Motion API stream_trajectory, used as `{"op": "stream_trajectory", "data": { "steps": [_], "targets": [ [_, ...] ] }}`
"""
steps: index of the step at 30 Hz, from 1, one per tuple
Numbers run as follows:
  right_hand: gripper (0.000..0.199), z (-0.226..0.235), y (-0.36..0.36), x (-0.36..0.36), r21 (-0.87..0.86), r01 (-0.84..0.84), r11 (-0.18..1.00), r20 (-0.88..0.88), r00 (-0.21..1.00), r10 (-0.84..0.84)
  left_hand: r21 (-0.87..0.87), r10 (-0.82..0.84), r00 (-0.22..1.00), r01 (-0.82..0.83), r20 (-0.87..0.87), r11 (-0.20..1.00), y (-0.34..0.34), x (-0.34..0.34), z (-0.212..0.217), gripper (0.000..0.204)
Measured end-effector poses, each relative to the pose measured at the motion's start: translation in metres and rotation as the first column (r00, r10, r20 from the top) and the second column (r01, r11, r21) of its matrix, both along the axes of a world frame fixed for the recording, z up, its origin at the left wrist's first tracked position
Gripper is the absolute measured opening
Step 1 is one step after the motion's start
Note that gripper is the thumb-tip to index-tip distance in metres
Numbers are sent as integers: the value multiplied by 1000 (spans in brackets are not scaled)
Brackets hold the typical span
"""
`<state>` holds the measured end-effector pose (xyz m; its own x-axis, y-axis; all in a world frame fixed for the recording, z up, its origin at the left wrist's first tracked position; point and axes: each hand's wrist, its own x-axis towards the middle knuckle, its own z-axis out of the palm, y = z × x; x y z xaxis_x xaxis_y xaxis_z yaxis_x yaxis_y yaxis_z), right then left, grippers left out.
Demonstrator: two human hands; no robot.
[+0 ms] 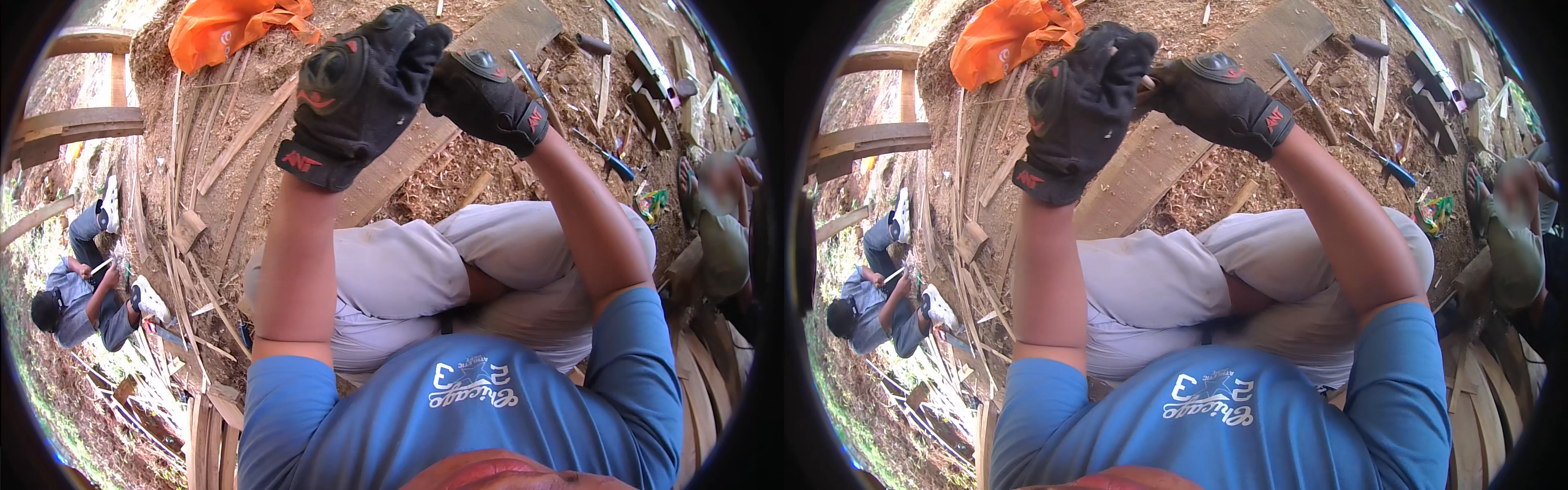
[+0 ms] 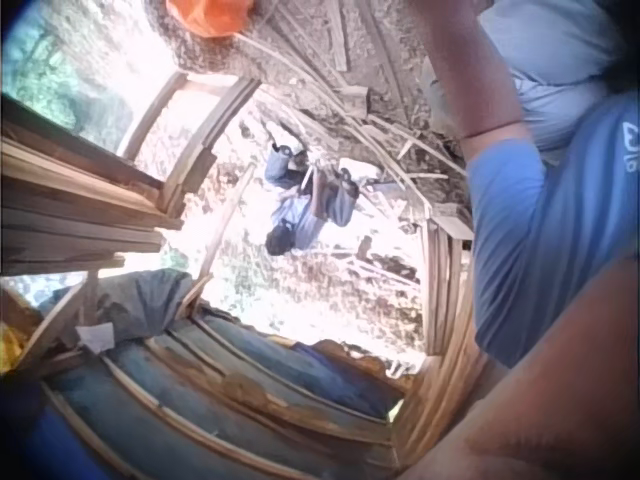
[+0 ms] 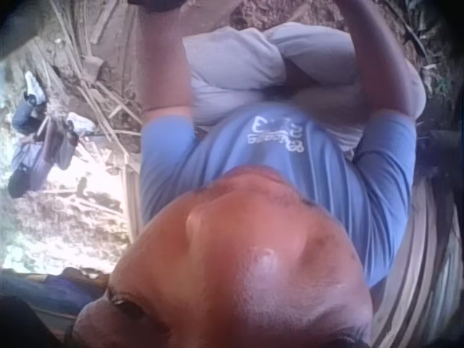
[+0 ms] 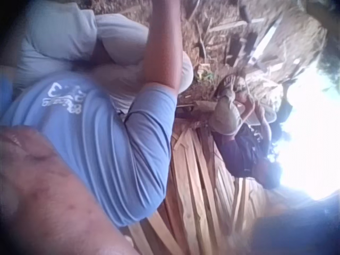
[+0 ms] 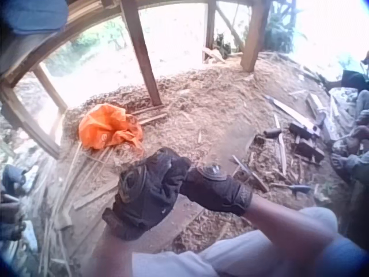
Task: The person sits on the ground and uses a knife to sharpen a thin wooden stick. They hold the stick with both hands and scrape the blade along its length to remove bark and smooth the surface. The person repeatedly rotates the stick to work on different sides.
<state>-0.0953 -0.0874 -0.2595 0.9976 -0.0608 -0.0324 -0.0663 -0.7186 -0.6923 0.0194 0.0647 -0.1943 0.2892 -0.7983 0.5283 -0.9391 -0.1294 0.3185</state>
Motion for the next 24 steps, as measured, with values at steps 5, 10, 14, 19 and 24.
{"op": "stream_trajectory", "data": {
  "steps": [5, 10, 14, 19, 24],
  "targets": [
    [25, -64, -6, -15, 183, 74, 980, -24, 997, -71, 105, -7, 978, 30, -210, 994, -5, -8, 9, 16],
    [27, -4, 9, 5, 62, 54, 997, 104, 993, -60, 64, 23, 988, -13, -153, 998, 10, 1, 4, 15],
    [30, -77, 4, -5, 284, 91, 954, 195, 969, -151, 94, -7, 980, 26, -199, 995, -3, -3, 8, 16],
    [30, -43, 16, 5, 6, 142, 990, 145, 979, -142, 155, 59, 952, -12, -301, 988, 12, 1, 11, 21],
    [32, -49, 17, -8, 115, 164, 980, 77, 982, -173, 178, 51, 925, 18, -375, 984, 5, -9, 13, 26]
  ]
}}
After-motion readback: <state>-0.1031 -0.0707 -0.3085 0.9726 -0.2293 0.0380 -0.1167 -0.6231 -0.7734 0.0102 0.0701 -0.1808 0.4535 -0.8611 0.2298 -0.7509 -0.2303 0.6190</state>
